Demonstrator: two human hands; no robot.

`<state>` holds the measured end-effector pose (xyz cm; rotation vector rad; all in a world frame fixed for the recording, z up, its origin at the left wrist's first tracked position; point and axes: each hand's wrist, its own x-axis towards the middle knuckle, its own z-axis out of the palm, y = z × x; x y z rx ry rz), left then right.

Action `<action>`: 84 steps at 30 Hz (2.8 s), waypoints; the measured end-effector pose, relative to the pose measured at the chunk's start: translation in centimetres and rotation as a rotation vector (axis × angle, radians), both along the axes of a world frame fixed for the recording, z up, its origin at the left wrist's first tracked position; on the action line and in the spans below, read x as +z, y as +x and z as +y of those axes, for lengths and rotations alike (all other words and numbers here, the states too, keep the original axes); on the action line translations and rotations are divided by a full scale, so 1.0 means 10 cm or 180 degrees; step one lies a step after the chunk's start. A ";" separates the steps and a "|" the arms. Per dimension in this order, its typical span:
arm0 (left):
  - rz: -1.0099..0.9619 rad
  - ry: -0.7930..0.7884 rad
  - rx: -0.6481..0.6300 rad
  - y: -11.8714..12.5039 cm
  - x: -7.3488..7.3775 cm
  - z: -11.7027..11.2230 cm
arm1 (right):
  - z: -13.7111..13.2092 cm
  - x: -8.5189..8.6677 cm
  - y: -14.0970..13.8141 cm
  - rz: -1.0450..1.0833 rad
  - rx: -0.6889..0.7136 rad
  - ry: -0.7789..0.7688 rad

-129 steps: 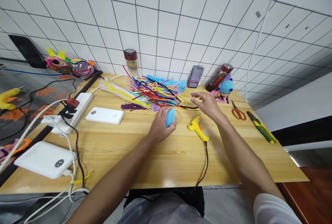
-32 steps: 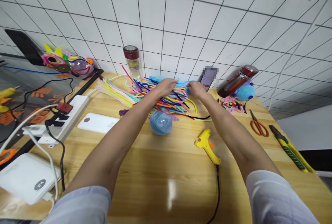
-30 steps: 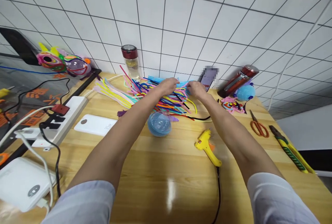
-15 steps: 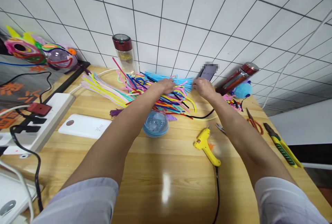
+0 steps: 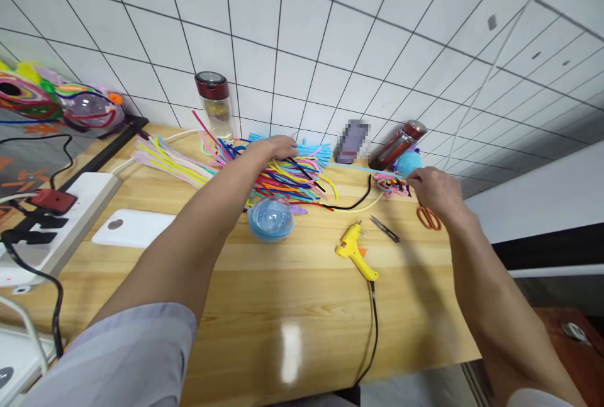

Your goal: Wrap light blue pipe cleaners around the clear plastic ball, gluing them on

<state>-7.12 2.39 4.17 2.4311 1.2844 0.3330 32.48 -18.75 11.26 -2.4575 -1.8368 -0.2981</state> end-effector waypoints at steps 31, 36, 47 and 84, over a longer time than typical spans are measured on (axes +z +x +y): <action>-0.2255 -0.0241 -0.0377 0.17 0.23 -3.32 | -1.37 -0.35 -1.78 0.5089 0.1637 0.1122; -0.2418 -0.0995 -0.0212 0.13 0.04 -3.22 | -1.25 -0.38 -1.77 0.4738 0.1739 0.0984; -0.3276 -0.2417 -0.0001 0.12 -0.39 -3.20 | -1.12 -0.62 -1.74 0.4099 0.1893 0.0762; -0.1803 -0.2113 -0.0160 0.15 -0.45 -3.35 | -0.89 -0.44 -0.85 0.4963 0.1025 0.2987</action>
